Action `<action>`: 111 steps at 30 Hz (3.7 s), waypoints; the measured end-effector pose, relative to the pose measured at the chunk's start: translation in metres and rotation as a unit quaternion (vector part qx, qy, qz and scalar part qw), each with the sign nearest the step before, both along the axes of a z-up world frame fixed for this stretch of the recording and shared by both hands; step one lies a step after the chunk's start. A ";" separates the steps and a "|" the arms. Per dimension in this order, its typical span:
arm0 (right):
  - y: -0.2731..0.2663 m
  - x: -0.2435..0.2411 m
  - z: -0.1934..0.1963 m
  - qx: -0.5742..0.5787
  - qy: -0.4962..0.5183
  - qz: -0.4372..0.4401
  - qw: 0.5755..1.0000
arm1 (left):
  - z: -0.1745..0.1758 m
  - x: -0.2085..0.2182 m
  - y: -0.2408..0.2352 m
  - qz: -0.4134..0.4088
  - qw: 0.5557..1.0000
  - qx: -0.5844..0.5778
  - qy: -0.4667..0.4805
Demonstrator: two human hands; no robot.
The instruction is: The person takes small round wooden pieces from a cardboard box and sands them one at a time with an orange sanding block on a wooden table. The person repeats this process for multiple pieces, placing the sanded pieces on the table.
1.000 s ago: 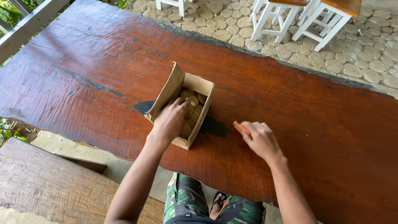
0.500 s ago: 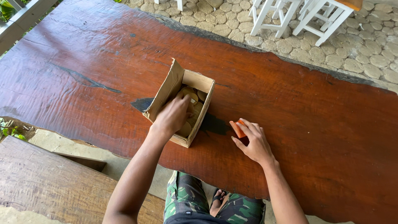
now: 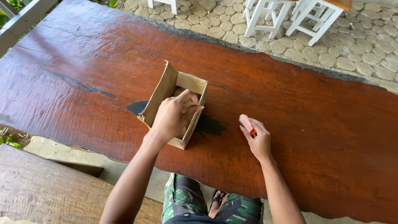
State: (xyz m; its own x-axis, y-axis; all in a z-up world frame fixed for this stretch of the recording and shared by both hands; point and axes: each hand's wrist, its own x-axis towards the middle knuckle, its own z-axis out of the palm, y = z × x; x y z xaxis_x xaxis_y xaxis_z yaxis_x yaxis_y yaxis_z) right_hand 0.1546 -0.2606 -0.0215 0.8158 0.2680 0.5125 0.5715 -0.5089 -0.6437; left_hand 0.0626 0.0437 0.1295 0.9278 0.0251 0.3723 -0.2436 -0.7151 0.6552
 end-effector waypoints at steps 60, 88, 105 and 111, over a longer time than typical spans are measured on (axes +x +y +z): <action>-0.070 0.031 -0.019 -0.144 -0.283 -0.074 0.945 | -0.164 0.119 -0.169 -0.086 0.819 -0.532 0.198; -0.058 0.027 -0.020 -0.272 -0.346 -0.011 0.898 | -0.165 0.120 -0.172 -0.050 0.824 -0.528 0.199; -0.052 0.020 -0.018 -0.292 -0.334 0.000 0.896 | -0.162 0.120 -0.170 -0.065 0.836 -0.506 0.199; -0.056 0.017 -0.011 -0.297 -0.310 -0.046 0.902 | -0.166 0.119 -0.170 -0.066 0.825 -0.525 0.197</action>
State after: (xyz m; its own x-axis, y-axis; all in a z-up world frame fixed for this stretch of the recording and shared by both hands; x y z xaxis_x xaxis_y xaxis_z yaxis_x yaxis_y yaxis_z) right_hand 0.1714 -0.3162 -0.0322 0.4544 0.5919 0.6658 0.6656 -0.7223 0.1879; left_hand 0.1821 -0.1265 -0.0366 0.9920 0.0308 -0.1225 0.1068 0.3136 0.9435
